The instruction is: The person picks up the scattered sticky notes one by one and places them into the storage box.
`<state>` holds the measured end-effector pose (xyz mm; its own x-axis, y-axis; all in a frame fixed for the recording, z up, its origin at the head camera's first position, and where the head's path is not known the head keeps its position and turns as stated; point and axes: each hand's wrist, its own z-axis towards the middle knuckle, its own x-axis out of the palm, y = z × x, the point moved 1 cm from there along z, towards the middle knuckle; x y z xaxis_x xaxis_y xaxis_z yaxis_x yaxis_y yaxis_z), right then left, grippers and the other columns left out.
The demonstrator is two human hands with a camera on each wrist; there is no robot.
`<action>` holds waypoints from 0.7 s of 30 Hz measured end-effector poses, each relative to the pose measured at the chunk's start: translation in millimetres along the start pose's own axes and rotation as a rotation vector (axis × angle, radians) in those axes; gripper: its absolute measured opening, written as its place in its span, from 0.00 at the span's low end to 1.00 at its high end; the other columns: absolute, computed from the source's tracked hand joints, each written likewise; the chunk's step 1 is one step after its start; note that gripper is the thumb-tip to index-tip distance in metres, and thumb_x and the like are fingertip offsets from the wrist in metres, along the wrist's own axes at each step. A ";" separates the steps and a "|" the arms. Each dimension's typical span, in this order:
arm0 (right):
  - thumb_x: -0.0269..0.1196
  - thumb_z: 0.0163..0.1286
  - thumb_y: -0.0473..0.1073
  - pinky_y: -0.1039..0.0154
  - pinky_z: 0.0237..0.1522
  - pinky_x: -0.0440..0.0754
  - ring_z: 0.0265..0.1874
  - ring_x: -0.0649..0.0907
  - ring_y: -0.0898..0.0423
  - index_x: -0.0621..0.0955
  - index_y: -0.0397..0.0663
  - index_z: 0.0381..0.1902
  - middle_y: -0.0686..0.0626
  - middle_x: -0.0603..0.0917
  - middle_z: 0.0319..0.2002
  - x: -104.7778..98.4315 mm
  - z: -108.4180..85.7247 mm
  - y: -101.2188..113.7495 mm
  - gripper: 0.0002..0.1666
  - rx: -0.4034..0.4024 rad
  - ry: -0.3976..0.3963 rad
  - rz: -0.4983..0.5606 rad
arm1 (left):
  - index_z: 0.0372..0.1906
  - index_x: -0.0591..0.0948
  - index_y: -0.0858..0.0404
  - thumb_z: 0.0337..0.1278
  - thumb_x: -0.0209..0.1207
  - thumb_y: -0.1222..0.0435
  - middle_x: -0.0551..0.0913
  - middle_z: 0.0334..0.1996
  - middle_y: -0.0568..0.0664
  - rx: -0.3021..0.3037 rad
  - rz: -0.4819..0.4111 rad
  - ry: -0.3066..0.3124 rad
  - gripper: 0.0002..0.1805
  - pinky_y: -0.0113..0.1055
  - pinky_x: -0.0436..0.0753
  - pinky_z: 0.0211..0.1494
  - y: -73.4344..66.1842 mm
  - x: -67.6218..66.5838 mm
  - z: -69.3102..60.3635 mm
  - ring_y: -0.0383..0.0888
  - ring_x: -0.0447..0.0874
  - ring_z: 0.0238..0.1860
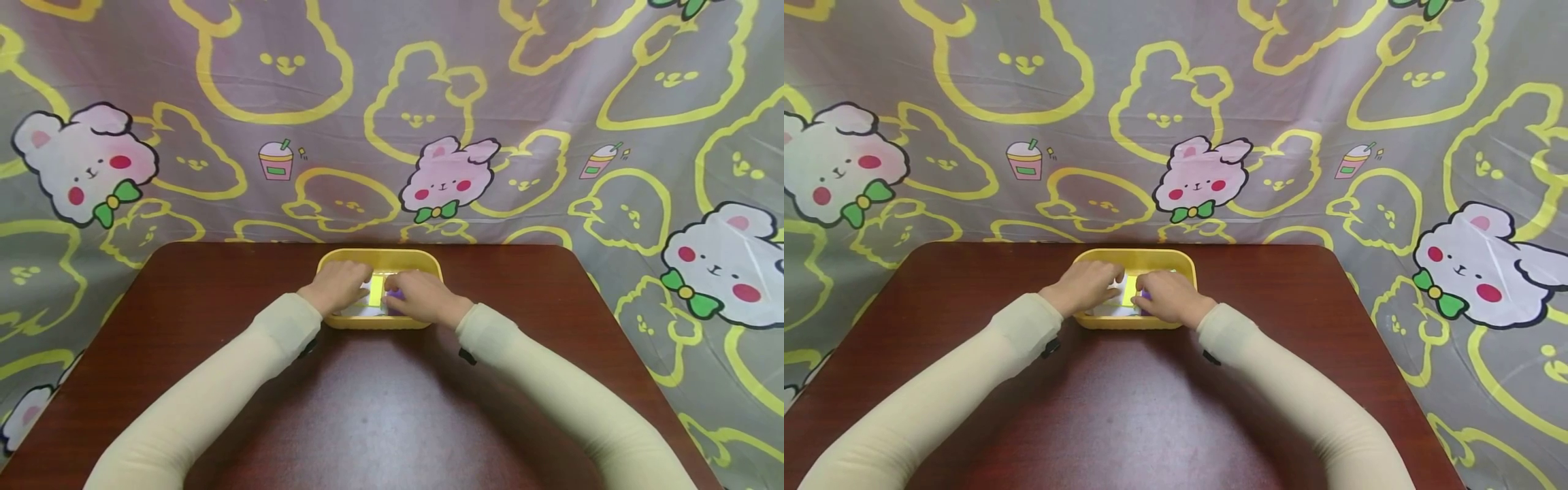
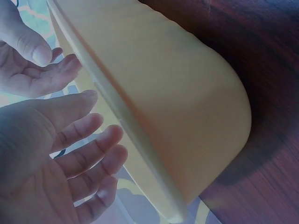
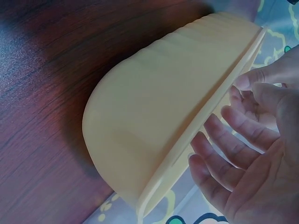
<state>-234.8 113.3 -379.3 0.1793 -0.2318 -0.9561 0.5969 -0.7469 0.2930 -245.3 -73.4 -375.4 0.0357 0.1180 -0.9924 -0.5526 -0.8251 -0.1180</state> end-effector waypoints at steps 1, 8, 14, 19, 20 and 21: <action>0.64 0.72 0.50 0.58 0.40 0.82 0.33 0.82 0.57 0.85 0.48 0.42 0.53 0.86 0.34 -0.3 -0.3 0.4 0.12 0.001 0.000 0.002 | 0.42 0.83 0.62 0.61 0.67 0.61 0.89 0.36 0.53 -0.001 -0.003 0.004 0.10 0.47 0.84 0.38 -0.4 -0.3 -0.2 0.49 0.87 0.34; 0.64 0.72 0.51 0.60 0.37 0.80 0.31 0.80 0.57 0.84 0.48 0.42 0.53 0.85 0.32 -1.0 -1.0 2.0 0.13 0.006 0.005 0.006 | 0.43 0.83 0.62 0.62 0.67 0.60 0.88 0.35 0.53 -0.003 -0.006 0.002 0.11 0.47 0.84 0.40 0.1 -0.9 -2.4 0.49 0.86 0.34; 0.64 0.72 0.51 0.60 0.36 0.79 0.30 0.79 0.58 0.84 0.48 0.41 0.53 0.85 0.32 -1.4 -1.4 2.6 0.12 0.002 0.001 0.012 | 0.41 0.82 0.62 0.64 0.66 0.59 0.86 0.32 0.50 -0.015 -0.020 -0.004 0.10 0.45 0.83 0.38 0.9 -1.1 -4.0 0.46 0.84 0.31; 0.64 0.72 0.51 0.60 0.37 0.80 0.31 0.80 0.57 0.85 0.48 0.42 0.53 0.85 0.33 -0.6 -2.5 2.8 0.12 0.003 0.000 0.017 | 0.40 0.82 0.61 0.64 0.66 0.58 0.86 0.31 0.50 -0.013 -0.016 -0.016 0.11 0.46 0.84 0.38 1.0 -0.2 -6.1 0.47 0.85 0.32; 0.64 0.72 0.51 0.59 0.38 0.81 0.32 0.81 0.57 0.85 0.48 0.42 0.53 0.86 0.33 -0.6 -3.0 2.9 0.13 0.003 -0.003 0.016 | 0.40 0.82 0.61 0.64 0.66 0.58 0.86 0.31 0.50 -0.014 -0.016 -0.017 0.11 0.46 0.84 0.38 1.0 0.0 -6.7 0.47 0.85 0.32; 0.64 0.72 0.51 0.58 0.40 0.82 0.33 0.82 0.56 0.85 0.47 0.43 0.52 0.86 0.34 -0.5 -3.5 2.9 0.13 0.003 -0.004 0.015 | 0.40 0.82 0.61 0.64 0.66 0.57 0.86 0.31 0.50 -0.016 -0.017 -0.015 0.11 0.46 0.84 0.38 1.0 0.0 -7.5 0.47 0.85 0.32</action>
<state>-230.4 113.4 -378.0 0.1850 -0.2459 -0.9515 0.5919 -0.7450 0.3077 -239.6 -78.4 -375.8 0.0323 0.1402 -0.9896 -0.5382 -0.8319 -0.1354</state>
